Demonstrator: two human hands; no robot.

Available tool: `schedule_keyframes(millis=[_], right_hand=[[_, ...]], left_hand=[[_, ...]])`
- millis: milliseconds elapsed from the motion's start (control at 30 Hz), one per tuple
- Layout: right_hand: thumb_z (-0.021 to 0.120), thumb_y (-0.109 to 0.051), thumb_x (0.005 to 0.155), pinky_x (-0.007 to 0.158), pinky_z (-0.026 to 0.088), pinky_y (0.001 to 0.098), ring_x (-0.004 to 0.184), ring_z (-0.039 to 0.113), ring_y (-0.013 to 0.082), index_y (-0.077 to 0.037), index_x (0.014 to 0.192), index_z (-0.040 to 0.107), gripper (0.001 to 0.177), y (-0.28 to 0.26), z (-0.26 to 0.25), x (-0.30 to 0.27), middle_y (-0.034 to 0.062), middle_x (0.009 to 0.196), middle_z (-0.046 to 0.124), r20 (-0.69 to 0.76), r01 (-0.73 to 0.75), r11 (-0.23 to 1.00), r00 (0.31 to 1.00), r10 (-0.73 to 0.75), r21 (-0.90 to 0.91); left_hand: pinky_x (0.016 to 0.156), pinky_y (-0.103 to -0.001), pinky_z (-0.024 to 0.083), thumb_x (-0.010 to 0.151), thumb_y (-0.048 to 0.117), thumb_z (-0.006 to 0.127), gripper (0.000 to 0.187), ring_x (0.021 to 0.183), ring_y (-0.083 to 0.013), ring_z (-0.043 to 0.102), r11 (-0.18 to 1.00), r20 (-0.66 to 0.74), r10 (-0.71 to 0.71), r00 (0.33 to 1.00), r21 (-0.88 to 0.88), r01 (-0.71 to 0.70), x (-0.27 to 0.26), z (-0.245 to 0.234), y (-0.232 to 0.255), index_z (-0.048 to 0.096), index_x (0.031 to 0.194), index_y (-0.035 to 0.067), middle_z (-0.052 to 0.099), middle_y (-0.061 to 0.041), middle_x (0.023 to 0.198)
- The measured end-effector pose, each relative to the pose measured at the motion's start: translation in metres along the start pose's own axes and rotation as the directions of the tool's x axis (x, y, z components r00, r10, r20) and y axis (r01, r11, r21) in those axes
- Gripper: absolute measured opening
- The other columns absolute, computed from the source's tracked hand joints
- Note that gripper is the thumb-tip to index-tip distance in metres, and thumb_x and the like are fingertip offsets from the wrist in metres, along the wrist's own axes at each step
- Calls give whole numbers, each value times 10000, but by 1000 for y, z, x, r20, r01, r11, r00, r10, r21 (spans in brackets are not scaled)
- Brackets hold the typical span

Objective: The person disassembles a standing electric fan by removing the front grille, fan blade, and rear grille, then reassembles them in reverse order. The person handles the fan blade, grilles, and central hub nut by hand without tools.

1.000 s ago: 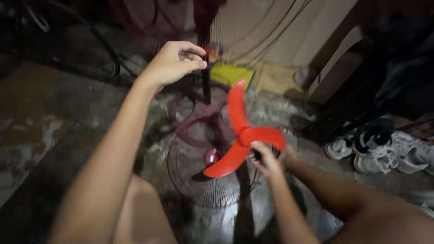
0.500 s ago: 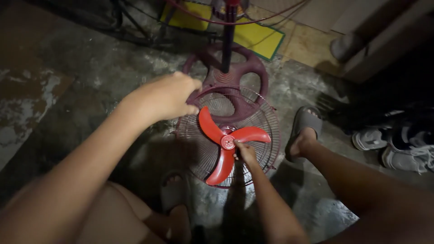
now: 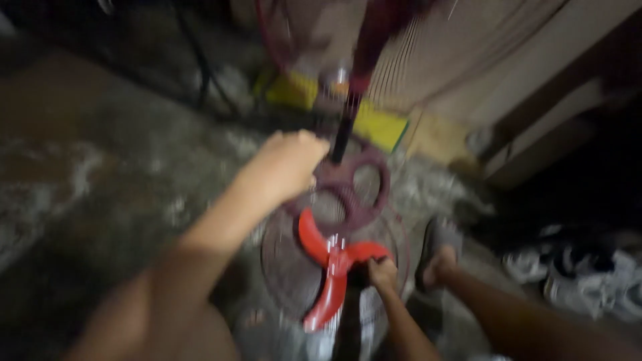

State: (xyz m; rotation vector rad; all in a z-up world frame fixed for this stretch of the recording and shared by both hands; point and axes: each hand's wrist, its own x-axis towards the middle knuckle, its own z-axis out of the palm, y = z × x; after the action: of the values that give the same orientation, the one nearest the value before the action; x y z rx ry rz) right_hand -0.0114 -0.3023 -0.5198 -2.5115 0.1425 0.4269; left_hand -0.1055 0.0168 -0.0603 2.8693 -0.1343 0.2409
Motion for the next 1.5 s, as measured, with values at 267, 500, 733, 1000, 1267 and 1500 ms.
schedule_keyframes(millis=[267, 500, 733, 1000, 1267, 1500], right_hand=[[655, -289, 966, 611, 475, 422, 617, 586, 335, 38, 823, 603, 360, -321, -306, -20, 199, 723, 615, -595, 852, 524, 410, -691, -22], [668, -349, 916, 683, 531, 491, 793, 686, 367, -63, 882, 679, 288, -457, -413, -106, 150, 911, 706, -466, 661, 544, 315, -827, -517], [667, -237, 857, 597, 546, 438, 776, 700, 305, -55, 856, 641, 184, -452, -402, -92, 114, 837, 689, -404, 599, 386, 112, -908, -701], [639, -257, 950, 579, 518, 441, 689, 690, 300, -84, 708, 656, 298, -456, -397, -94, 103, 705, 683, -434, 576, 429, 139, -890, -696], [730, -583, 784, 539, 517, 485, 612, 689, 363, -28, 757, 673, 558, -479, -421, -115, 157, 701, 703, -460, 612, 551, 319, -829, -568], [714, -711, 800, 626, 558, 464, 677, 722, 320, 1, 726, 696, 717, -510, -438, -101, 152, 716, 702, -357, 451, 690, 620, -699, -567]], left_hand=[[797, -480, 534, 791, 229, 801, 249, 942, -355, 689, 964, -443, -260, 858, -169, 205, 11, -31, -18, 677, 960, 96, 719, -112, 965], [758, -504, 504, 799, 283, 797, 407, 917, -394, 657, 839, -597, -536, 596, -451, 303, 29, -39, -25, 545, 1019, 50, 679, -143, 959], [781, -459, 523, 728, 250, 845, 559, 877, -331, 665, 756, -535, -609, 586, -615, 224, 63, -13, -50, 542, 1142, 30, 671, -145, 923], [714, -337, 586, 932, 21, 605, 216, 761, -200, 745, 658, -523, -612, 593, -753, 15, 87, 3, -76, 619, 1147, 16, 748, -98, 882], [724, -331, 560, 893, -20, 638, 237, 785, -192, 729, 734, -603, -591, 536, -677, 47, 91, -3, -74, 626, 1128, 11, 742, -98, 878], [668, -287, 549, 980, -7, 605, 153, 703, -159, 696, 682, -593, -531, 606, -723, -111, 92, -1, -88, 574, 1129, -19, 707, -106, 819]])
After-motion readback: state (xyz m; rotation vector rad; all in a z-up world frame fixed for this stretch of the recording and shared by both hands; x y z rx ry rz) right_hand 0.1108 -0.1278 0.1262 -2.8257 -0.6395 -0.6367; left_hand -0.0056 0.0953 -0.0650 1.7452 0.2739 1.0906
